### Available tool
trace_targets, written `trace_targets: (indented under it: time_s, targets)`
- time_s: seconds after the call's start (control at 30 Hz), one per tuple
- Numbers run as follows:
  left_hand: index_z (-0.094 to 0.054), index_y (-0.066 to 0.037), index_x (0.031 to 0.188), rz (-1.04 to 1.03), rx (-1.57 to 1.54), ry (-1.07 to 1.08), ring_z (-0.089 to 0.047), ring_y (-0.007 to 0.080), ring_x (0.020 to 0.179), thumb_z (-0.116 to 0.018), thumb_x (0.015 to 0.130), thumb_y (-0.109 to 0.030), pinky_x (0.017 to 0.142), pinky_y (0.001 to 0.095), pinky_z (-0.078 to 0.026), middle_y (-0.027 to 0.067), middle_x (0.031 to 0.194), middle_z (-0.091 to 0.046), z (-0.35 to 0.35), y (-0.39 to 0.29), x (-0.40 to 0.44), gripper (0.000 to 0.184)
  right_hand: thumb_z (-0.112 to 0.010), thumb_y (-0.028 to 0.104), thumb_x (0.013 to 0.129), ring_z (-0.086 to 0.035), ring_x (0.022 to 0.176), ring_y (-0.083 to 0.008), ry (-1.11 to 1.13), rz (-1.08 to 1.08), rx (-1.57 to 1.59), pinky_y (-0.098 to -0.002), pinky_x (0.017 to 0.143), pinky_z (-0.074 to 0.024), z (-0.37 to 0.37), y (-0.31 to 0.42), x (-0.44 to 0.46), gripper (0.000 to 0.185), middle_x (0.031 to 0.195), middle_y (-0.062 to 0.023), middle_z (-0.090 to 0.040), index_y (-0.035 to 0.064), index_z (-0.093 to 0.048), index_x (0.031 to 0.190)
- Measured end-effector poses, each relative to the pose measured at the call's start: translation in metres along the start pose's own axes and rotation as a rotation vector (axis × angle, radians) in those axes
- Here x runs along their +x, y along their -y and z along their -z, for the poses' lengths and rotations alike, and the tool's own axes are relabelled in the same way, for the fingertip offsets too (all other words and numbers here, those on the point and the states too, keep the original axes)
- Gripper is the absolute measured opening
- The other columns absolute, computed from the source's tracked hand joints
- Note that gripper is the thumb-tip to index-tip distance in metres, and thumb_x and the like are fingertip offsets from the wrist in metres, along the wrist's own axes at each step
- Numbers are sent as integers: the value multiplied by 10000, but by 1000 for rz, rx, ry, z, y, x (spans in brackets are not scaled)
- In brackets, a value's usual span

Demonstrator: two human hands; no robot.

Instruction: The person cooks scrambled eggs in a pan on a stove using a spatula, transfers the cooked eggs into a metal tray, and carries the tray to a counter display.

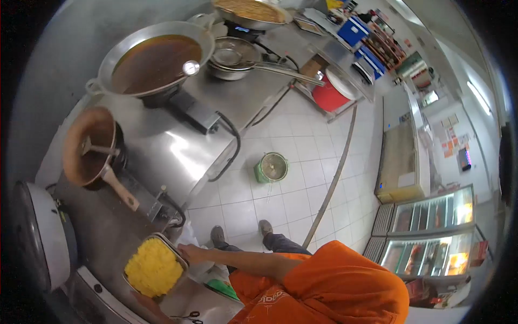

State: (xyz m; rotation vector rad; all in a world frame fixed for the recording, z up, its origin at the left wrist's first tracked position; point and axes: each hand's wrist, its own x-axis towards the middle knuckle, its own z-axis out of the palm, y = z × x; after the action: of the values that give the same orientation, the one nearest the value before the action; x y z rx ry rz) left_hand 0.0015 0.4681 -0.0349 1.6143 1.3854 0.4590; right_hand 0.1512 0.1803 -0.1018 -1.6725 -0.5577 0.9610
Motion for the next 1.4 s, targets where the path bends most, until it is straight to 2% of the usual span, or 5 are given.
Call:
trace_targets:
  time_s: [0.43,0.73,0.97,1.33,1.4]
  targets:
    - [-456,83,1349,87,-237,331,-562,329,1179,-307,1058,-457,973,415,-446,224,1356,-510,-176,-108,-338,631,-513,202,996,-594,860,-231,-296,28,154,-376,786,-492,269,-67,-305,278,958,-132,-630,67,-509,1239]
    - [-526,31,1312,-91,-232,863,-591,245,1105,-314,1048,-516,947,367,-453,147,1255,-596,-428,-177,-576,643,-525,88,983,-468,727,-101,-876,47,208,-276,664,-438,488,-75,-604,161,779,-26,-526,26,-541,1131]
    - [-573,-20,963,-283,56,1004,-535,168,848,-259,1061,-501,809,344,-434,59,904,-578,-612,-275,-845,583,-536,113,979,-458,700,-86,-1200,28,316,-262,609,-402,655,-167,-791,223,761,-17,-492,5,-528,1173]
    - [-572,-5,818,-448,140,1312,-488,142,701,-247,1075,-413,702,353,-435,31,741,-557,-966,-323,-1177,581,-485,67,1010,-562,965,-106,-1461,-130,536,-259,828,-467,935,-273,-1034,207,1066,-64,-608,-10,-542,1194]
    - [-568,2,802,-549,125,1378,-533,272,695,-267,1071,-360,711,409,-446,132,746,-592,-1023,-340,-1251,542,-487,68,1009,-574,1024,-126,-1584,-101,629,-277,877,-473,982,-274,-1071,211,1112,-85,-619,-11,-538,1198]
